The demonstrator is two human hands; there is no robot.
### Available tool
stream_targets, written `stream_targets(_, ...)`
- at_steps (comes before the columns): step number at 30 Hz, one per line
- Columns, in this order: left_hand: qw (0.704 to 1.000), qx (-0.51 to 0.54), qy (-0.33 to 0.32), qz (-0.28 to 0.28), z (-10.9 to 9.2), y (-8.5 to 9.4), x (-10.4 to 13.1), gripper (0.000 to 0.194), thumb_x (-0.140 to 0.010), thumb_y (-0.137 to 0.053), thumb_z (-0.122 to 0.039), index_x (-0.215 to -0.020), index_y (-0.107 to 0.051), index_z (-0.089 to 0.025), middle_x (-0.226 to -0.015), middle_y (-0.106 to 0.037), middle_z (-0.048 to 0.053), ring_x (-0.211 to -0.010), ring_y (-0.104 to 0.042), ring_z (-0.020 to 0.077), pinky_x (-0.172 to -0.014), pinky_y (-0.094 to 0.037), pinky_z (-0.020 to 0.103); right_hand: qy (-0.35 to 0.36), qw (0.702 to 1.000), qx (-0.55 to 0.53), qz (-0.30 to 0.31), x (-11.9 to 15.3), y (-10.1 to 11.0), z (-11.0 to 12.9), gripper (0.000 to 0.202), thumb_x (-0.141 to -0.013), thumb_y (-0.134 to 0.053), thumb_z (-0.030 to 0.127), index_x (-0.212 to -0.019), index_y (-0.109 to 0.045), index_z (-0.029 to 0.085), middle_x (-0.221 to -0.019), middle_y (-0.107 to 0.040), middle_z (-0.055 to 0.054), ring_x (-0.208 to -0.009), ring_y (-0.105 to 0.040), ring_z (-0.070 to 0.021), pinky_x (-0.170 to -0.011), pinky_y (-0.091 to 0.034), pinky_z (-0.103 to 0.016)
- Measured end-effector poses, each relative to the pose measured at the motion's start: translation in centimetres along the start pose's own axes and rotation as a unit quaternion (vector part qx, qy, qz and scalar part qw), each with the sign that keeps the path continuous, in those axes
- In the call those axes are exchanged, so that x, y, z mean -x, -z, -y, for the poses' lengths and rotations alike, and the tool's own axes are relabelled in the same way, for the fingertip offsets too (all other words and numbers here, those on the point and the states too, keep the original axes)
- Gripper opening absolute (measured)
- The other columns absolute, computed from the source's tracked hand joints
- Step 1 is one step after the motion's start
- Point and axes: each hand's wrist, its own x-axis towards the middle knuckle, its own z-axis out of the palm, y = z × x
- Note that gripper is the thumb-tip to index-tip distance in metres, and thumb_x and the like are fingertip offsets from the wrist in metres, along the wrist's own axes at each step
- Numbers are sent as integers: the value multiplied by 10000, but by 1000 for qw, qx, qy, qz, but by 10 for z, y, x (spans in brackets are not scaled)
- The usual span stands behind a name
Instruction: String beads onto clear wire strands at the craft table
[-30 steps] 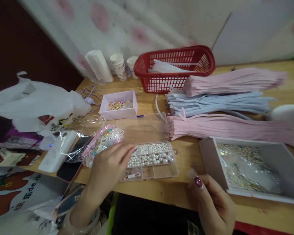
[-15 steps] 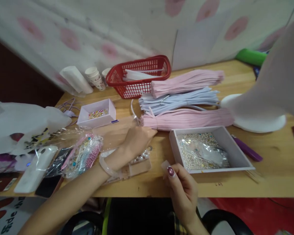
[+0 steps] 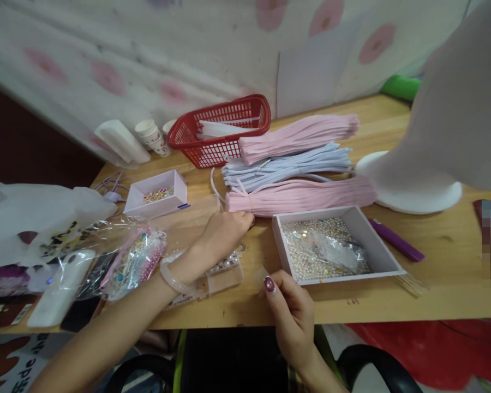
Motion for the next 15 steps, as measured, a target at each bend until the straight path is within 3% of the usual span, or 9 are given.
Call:
stream_targets(5,1000,-2,-4,7,-1,0,-2,221,-948,-421,-192,-913,-628,-125,-796,-705,104,-689,-662,219,-535,-397,282,-4,1000,9,1,0,0,-1,321,-947,-465,321,-660,-526,190,-546,-395,45,-480,-371,-90,-448,-293,-225)
stream_targets(9,999,46,-2,-2,5,16,5,210,-946,-430,-223,-934,-624,-143,-789,-705,83,-685,-656,205,-571,-415,284,-8,1000,7,8,1,0,-2,313,-948,-468,315,-669,-533,189,-554,-408,41,-485,-374,-91,-454,-295,-226)
stream_targets(12,987,143,21,-64,22,37,35,165,-927,-473,-254,-958,-617,-181,-848,-709,37,-713,-638,158,-624,-428,258,-10,1000,11,7,2,1,-2,305,-948,-474,309,-672,-527,188,-562,-407,41,-493,-374,-89,-466,-305,-223)
stream_targets(15,974,180,101,-93,43,46,83,173,-913,-478,-286,-889,-626,-200,-670,-643,-19,-573,-564,120,-551,-386,232,-8,1000,11,5,3,1,-4,298,-946,-486,299,-671,-515,188,-565,-392,42,-498,-360,-88,-471,-303,-220)
